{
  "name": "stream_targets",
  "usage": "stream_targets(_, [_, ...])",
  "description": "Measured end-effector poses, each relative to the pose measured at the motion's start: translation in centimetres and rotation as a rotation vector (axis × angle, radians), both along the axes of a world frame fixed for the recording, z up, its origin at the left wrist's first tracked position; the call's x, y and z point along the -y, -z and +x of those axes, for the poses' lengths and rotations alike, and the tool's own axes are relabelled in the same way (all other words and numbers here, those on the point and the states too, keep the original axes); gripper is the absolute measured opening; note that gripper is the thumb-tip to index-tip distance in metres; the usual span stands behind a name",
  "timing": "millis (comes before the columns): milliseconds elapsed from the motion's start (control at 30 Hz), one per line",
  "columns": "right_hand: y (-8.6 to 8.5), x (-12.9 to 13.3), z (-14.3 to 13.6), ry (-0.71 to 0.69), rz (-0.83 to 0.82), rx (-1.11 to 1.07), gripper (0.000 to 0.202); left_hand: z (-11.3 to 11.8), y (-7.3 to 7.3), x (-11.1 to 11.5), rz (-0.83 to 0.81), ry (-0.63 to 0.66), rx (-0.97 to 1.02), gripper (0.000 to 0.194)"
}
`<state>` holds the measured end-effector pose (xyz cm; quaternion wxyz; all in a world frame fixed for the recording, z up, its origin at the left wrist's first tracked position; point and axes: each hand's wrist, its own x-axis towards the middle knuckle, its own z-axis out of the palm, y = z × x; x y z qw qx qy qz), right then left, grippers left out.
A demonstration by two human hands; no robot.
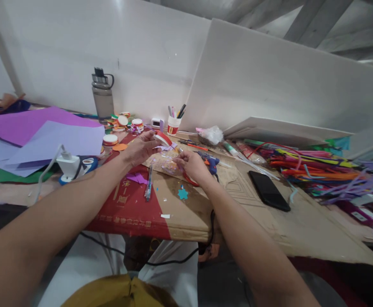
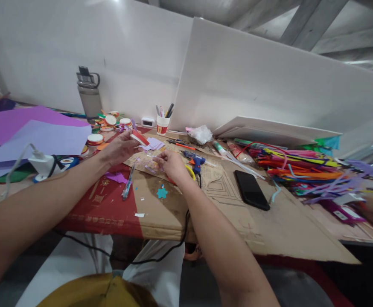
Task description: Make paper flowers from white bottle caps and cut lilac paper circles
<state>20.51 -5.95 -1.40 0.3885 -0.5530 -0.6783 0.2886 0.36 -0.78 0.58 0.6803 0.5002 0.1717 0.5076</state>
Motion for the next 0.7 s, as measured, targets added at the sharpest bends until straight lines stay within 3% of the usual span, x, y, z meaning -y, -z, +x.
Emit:
stream_targets(400, [-1.3, 0.6, 0.8, 0.047, -0.047, -0.177, 0.016, -0.1, -0.1, 0.3, 0.025, 0.012, 0.001, 0.025])
stream_targets(600, [-1.3, 0.3, 1.0, 0.083, 0.033, -0.16, 0.03, -0.1, -0.4, 0.8, 0.055, 0.009, -0.028, 0.026])
stream_targets(700, [-1.3, 0.2, 1.2, 0.123, 0.087, -0.189, 0.021, -0.1, -0.4, 0.9, 0.098, 0.028, -0.048, 0.025])
